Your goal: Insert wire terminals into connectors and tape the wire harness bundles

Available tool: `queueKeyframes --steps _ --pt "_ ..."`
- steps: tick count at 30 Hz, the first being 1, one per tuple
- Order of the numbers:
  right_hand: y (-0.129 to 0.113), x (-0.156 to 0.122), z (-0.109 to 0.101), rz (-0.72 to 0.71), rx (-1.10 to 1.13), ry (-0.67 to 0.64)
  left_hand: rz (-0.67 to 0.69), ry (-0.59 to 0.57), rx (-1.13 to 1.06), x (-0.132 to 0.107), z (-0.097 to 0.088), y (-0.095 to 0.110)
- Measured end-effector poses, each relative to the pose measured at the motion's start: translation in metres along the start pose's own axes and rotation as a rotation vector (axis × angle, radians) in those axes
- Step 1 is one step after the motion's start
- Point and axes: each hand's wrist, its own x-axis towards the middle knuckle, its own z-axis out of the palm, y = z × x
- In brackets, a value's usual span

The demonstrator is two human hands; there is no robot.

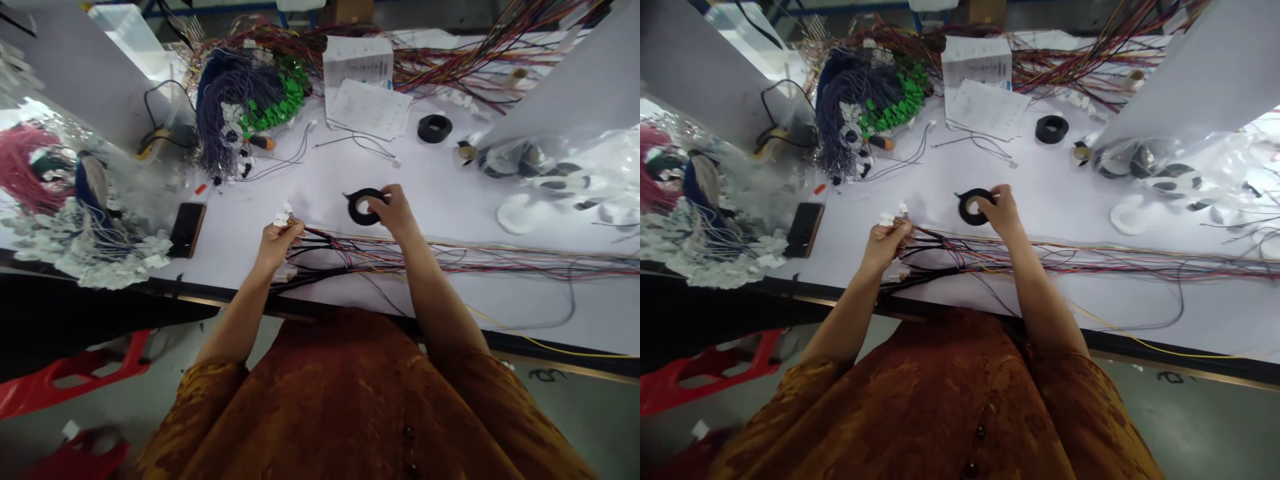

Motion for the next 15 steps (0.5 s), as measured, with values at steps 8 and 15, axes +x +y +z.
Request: queueKeyframes --steps 8,15 --pt "-0.039 -0.023 0.036 0.069 0.361 -0.419 0.009 -0.134 0.101 0.017 0.001 0.016" --pt "-0.03 -0.032 0.034 0.085 0.38 -0.456 0.004 -0.171 0.11 0.028 0.007 0.021"
